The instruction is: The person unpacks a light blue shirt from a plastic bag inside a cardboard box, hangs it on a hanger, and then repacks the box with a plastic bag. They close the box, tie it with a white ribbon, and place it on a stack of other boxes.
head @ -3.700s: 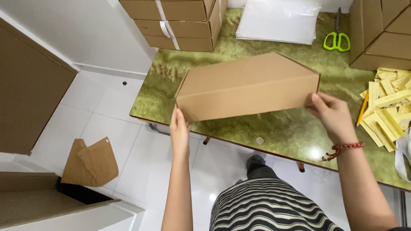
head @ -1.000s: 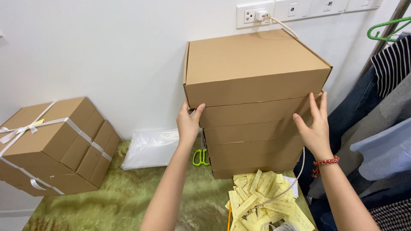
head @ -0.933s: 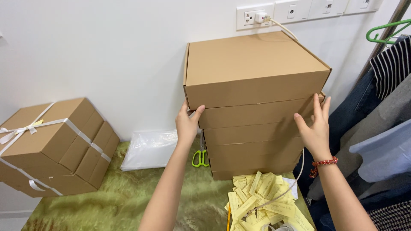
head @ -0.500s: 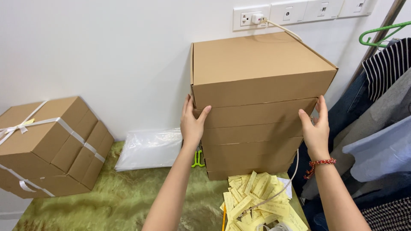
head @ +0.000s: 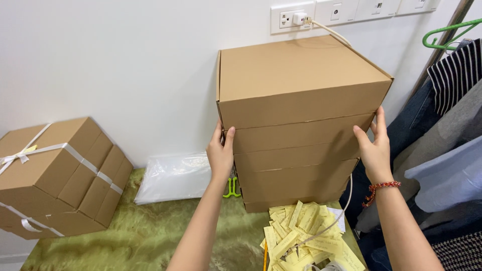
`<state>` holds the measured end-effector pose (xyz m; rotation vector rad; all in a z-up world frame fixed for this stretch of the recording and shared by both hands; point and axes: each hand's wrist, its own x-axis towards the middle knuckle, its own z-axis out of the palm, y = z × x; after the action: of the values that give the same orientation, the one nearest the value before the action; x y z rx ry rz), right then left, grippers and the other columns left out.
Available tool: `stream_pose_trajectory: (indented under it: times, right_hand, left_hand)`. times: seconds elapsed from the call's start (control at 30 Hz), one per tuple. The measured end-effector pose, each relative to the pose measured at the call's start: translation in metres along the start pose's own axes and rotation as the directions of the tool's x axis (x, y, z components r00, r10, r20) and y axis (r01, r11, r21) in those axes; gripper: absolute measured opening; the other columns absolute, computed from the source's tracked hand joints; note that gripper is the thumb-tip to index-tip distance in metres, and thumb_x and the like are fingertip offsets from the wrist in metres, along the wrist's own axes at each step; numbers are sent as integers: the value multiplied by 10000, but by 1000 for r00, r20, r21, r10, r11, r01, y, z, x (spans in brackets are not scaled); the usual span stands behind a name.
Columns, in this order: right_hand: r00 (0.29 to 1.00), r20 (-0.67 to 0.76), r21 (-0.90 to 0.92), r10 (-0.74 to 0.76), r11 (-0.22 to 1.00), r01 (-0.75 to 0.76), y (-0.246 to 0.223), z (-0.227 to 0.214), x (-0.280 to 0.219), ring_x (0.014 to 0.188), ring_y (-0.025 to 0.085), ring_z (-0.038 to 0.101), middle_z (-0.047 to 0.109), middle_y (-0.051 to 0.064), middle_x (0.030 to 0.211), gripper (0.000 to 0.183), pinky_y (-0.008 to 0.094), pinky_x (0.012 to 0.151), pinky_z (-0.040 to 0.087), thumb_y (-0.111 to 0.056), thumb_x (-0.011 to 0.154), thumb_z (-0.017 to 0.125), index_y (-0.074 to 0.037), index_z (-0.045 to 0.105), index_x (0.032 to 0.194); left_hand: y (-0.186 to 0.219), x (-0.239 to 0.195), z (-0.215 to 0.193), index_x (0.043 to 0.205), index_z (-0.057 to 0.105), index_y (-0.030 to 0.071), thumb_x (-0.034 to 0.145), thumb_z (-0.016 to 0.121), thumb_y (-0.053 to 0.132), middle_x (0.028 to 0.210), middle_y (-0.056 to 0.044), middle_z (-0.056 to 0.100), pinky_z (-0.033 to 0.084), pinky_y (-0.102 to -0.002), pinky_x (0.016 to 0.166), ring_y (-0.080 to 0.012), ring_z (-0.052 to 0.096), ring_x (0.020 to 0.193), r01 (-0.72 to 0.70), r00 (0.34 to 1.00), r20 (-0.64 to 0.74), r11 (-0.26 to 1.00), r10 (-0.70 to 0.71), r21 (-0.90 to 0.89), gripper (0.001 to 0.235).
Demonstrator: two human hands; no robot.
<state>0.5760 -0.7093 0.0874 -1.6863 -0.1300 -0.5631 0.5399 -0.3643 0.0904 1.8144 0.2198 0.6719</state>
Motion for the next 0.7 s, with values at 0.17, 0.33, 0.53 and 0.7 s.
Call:
stream_pose_trajectory:
  times: [0.17, 0.33, 0.53, 0.7]
  right_hand:
    - [999, -29, -57, -27, 998, 25, 40, -5, 15, 1543, 560, 250, 164, 268, 1754, 788, 661, 1195, 349, -59, 1062, 616, -74, 199, 1731]
    - [998, -24, -251, -63, 966, 55, 52, -10, 20, 1504, 562, 320, 198, 241, 1752, 838, 658, 1160, 383, -98, 1035, 665, -100, 223, 1746]
    - [986, 83, -476, -146, 863, 168, 66, -9, 0, 1542, 544, 272, 154, 217, 1777, 892, 656, 1201, 357, -78, 1013, 678, -119, 185, 1754]
    - [974, 213, -578, -76, 794, 188, 75, 22, -56, 1564, 562, 201, 61, 281, 1766, 909, 679, 1231, 307, -113, 964, 727, -167, 269, 1747]
  left_hand:
    - [-19, 3, 6, 1594, 505, 103, 1087, 596, 433, 1568, -184, 566, 519, -455, 1149, -363, 543, 1438, -7, 998, -70, 998, 3, -54, 611]
    - [-21, 6, 10, 1577, 532, 110, 1104, 576, 396, 1531, -186, 599, 542, -453, 1130, -360, 573, 1408, -18, 994, -106, 997, 10, -72, 555]
    - [-24, -9, -5, 1556, 539, 93, 1120, 512, 439, 1525, -183, 593, 555, -492, 1103, -374, 573, 1405, 73, 997, -24, 997, -74, -31, 557]
    - [-107, -34, -29, 1413, 709, 178, 1095, 592, 419, 1361, -89, 725, 655, -423, 921, -313, 702, 1223, 188, 981, 44, 981, -191, 52, 415]
